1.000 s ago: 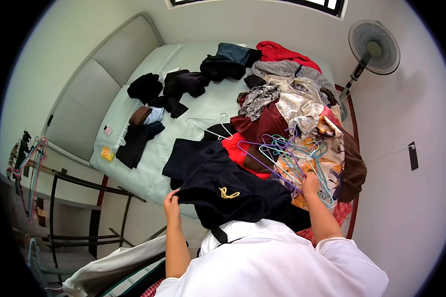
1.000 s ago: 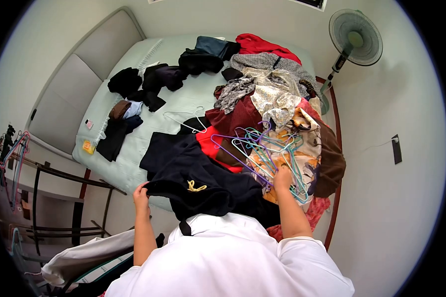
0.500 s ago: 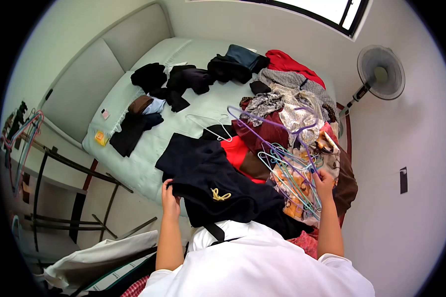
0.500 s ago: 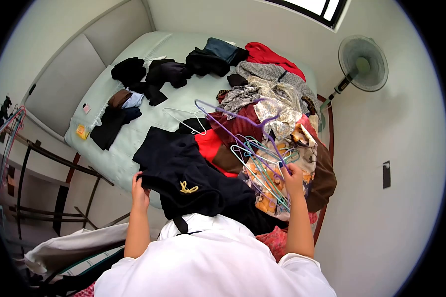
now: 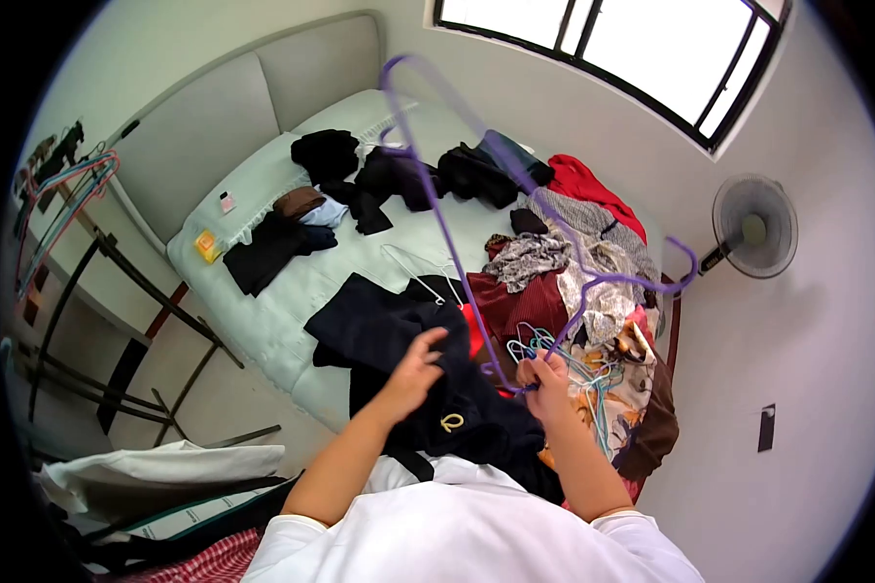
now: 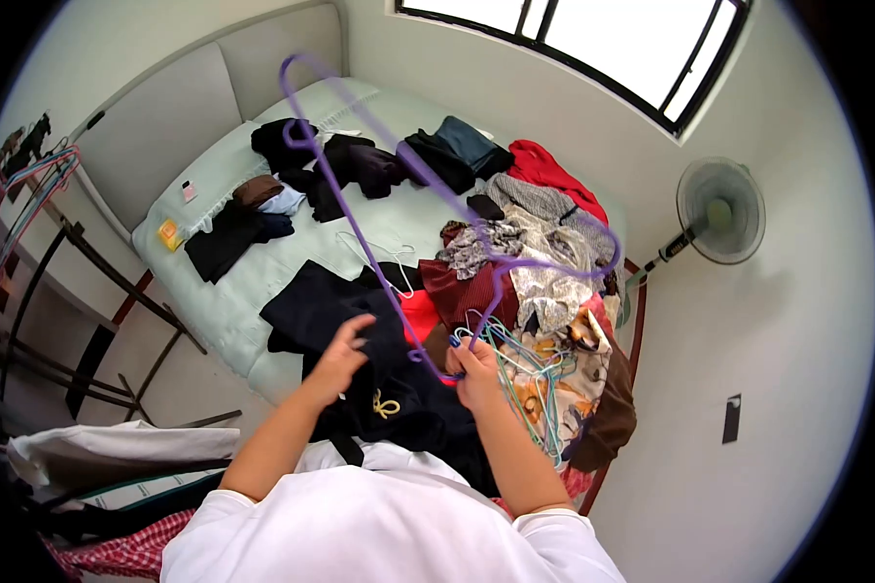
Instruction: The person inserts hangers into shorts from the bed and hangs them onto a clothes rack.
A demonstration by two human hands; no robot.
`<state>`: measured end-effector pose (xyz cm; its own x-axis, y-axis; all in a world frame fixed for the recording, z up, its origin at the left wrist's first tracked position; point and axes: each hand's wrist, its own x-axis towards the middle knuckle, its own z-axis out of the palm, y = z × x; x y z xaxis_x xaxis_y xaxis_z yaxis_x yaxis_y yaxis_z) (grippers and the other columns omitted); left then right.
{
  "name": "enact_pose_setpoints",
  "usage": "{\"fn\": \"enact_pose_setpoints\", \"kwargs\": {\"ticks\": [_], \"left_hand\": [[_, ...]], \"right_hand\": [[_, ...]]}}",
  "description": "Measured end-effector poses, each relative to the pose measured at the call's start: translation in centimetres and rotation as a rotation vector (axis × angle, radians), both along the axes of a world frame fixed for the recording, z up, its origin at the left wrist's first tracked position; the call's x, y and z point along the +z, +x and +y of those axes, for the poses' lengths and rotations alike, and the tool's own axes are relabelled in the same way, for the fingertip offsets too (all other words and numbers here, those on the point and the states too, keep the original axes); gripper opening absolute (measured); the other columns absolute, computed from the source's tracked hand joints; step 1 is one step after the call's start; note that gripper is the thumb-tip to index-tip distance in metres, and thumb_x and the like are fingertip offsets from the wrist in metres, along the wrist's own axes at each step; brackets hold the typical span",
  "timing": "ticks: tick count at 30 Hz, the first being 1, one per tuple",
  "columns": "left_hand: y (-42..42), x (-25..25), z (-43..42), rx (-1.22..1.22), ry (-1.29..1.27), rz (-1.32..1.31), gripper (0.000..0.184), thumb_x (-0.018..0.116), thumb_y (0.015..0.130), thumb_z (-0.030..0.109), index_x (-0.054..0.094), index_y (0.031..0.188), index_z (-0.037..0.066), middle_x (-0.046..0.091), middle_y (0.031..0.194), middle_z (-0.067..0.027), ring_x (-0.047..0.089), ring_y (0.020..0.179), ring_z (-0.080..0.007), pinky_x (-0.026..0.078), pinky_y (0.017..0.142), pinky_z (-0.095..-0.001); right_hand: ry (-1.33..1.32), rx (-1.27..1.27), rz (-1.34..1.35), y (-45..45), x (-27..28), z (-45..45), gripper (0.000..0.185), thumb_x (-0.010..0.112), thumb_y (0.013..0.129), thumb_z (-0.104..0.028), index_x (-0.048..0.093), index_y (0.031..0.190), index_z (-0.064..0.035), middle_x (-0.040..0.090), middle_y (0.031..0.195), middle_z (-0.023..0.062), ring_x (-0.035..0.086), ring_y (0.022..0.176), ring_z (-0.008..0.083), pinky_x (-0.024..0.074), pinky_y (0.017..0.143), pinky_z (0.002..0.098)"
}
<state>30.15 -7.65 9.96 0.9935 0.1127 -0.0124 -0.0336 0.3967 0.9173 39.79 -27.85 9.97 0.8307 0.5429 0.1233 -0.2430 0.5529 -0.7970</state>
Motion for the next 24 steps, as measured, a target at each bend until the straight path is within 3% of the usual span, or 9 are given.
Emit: {"fn": "enact_pose_setpoints", "kwargs": {"ticks": [4, 5, 9, 12, 16, 17, 20, 21, 24], "left_hand": [[0.1, -1.7, -2.6, -0.109, -0.001, 0.034, 0.037, 0.047, 0.084, 0.002, 0.036, 0.12, 0.002, 0.055, 0.102, -0.0083, 0.052, 0.093, -0.0107, 0.041, 0.08, -0.0219], [0.2, -1.8, -2.6, -0.087, -0.037, 0.059, 0.037, 0.047, 0.085, 0.002, 0.036, 0.12, 0.002, 0.056, 0.1, -0.0083, 0.053, 0.09, -0.0104, 0.042, 0.078, -0.0214], [-0.1, -1.2, -2.2, -0.015, -0.244, 0.099, 0.037, 0.048, 0.085, 0.003, 0.036, 0.12, 0.001, 0.058, 0.093, -0.008, 0.054, 0.084, -0.0097, 0.043, 0.074, -0.0208], [-0.3, -2.4, -2.5, -0.035, -0.106, 0.187, 0.041, 0.045, 0.082, -0.001, 0.035, 0.122, 0.002, 0.056, 0.1, -0.0107, 0.055, 0.09, -0.0139, 0.045, 0.08, -0.0256], [-0.3, -2.7, -3.0, 0.018, -0.019, 0.161, 0.041, 0.052, 0.081, 0.001, 0.037, 0.119, 0.002, 0.055, 0.102, -0.0102, 0.054, 0.091, -0.0128, 0.045, 0.078, -0.0239], [-0.2, -3.1, -3.0, 0.024, -0.018, 0.158, 0.041, 0.052, 0.081, 0.001, 0.037, 0.119, 0.002, 0.055, 0.102, -0.0102, 0.054, 0.091, -0.0128, 0.045, 0.078, -0.0239], [-0.2, -3.5, -2.8, 0.074, 0.077, 0.127, 0.043, 0.058, 0.077, 0.001, 0.038, 0.116, 0.002, 0.055, 0.1, -0.0095, 0.054, 0.09, -0.0128, 0.044, 0.078, -0.0232], [-0.5, -3.1, -2.7, 0.105, 0.168, 0.1, 0.042, 0.062, 0.075, 0.006, 0.041, 0.112, 0.001, 0.056, 0.1, -0.01, 0.054, 0.091, -0.0142, 0.044, 0.078, -0.0243], [-0.9, -3.6, -2.2, 0.134, 0.314, 0.053, 0.044, 0.067, 0.072, 0.013, 0.046, 0.108, 0.001, 0.056, 0.1, -0.0114, 0.055, 0.092, -0.0164, 0.044, 0.079, -0.026]], "right_hand": [[-0.133, 0.097, 0.288, -0.3, 3.7, 3.1, 0.014, 0.045, 0.087, -0.016, 0.051, 0.084, -0.0034, 0.031, 0.049, -0.003, 0.028, 0.042, 0.0057, 0.0234, 0.041, 0.0205], [-0.192, 0.142, 0.199, -0.1, 2.9, 3.4, 0.024, 0.042, 0.086, -0.011, 0.051, 0.106, -0.0035, 0.03, 0.049, -0.0037, 0.029, 0.041, 0.0052, 0.0235, 0.039, 0.0184], [-0.261, 0.534, 0.242, 0.2, 0.4, 2.7, 0.058, 0.037, 0.075, 0.002, 0.033, 0.132, -0.0109, 0.027, 0.048, -0.0061, 0.026, 0.039, 0.005, 0.0233, 0.04, 0.0181], [-0.296, 0.583, 0.175, -0.6, 0.1, 2.5, 0.07, 0.044, 0.071, 0.007, 0.024, 0.135, -0.0114, 0.029, 0.049, -0.0065, 0.028, 0.04, 0.0043, 0.0247, 0.04, 0.018], [-0.56, 0.57, -0.046, -0.2, -0.4, 2.3, 0.07, 0.055, 0.068, 0.011, 0.03, 0.131, -0.0055, 0.032, 0.05, -0.0064, 0.03, 0.039, 0.0044, 0.0241, 0.039, 0.0192], [-0.656, 0.463, -0.087, -0.4, -0.4, 2.4, 0.057, 0.062, 0.066, 0.009, 0.042, 0.117, -0.0039, 0.033, 0.051, -0.0067, 0.031, 0.04, 0.0036, 0.0242, 0.039, 0.0182], [-0.872, 0.239, -0.089, -1.1, -1.9, 2.2, 0.043, 0.066, 0.065, 0.006, 0.049, 0.103, -0.0053, 0.035, 0.052, -0.0075, 0.032, 0.04, 0.003, 0.025, 0.039, 0.0171], [-0.827, 0.182, -0.154, -1.5, -2.5, 2.2, 0.029, 0.067, 0.066, 0.004, 0.052, 0.089, -0.006, 0.041, 0.056, -0.0077, 0.037, 0.046, 0.002, 0.0272, 0.041, 0.0173], [-0.668, 0.115, -0.051, -2.0, -2.9, 2.6, 0.027, 0.068, 0.066, 0.002, 0.053, 0.086, -0.0073, 0.044, 0.057, -0.007, 0.037, 0.045, 0.0018, 0.0273, 0.04, 0.0169]]}}
